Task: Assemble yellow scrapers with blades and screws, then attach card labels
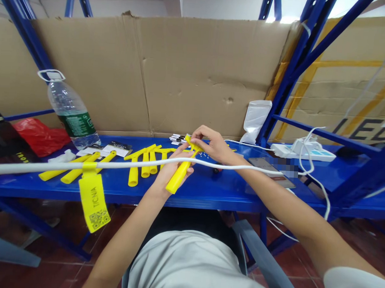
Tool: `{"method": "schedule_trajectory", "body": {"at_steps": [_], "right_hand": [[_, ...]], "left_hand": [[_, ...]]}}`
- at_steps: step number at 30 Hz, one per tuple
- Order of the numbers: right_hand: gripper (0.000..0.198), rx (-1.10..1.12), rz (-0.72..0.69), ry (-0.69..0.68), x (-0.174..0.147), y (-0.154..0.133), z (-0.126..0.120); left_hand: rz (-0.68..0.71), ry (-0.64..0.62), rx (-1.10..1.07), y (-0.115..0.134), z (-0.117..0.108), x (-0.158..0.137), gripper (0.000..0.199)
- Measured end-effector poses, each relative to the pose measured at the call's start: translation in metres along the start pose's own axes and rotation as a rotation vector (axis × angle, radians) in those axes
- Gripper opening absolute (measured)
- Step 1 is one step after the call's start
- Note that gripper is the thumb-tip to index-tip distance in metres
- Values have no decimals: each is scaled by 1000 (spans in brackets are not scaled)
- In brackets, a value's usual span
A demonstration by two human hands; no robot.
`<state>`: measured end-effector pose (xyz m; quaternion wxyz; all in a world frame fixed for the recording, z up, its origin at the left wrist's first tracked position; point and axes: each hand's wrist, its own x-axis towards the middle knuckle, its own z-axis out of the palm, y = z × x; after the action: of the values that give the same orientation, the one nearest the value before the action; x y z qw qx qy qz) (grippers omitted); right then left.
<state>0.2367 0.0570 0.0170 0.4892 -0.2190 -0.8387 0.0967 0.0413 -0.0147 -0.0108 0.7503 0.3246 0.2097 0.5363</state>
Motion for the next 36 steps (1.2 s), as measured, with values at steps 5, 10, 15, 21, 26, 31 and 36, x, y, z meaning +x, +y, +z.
{"method": "schedule_trajectory", "body": {"at_steps": [5, 10, 15, 21, 26, 31, 36], "right_hand": [[38, 95, 17, -9, 1, 2, 0], [40, 187, 112, -16, 3, 6, 1], [45, 309, 244, -18, 3, 7, 2], [51, 325, 295, -12, 3, 5, 4], [52, 326, 276, 15, 3, 6, 4], [48, 324, 238, 3, 3, 7, 3], [49, 326, 262, 21, 3, 7, 3]], "left_hand": [[-26, -1, -40, -1, 4, -2, 53], [-19, -1, -46, 0, 3, -1, 55], [-27, 0, -43, -1, 3, -1, 57], [-25, 2, -52, -1, 3, -1, 58], [-22, 1, -52, -1, 3, -1, 59], [-9, 4, -31, -1, 3, -1, 60], [-10, 1, -25, -2, 2, -1, 61]]}}
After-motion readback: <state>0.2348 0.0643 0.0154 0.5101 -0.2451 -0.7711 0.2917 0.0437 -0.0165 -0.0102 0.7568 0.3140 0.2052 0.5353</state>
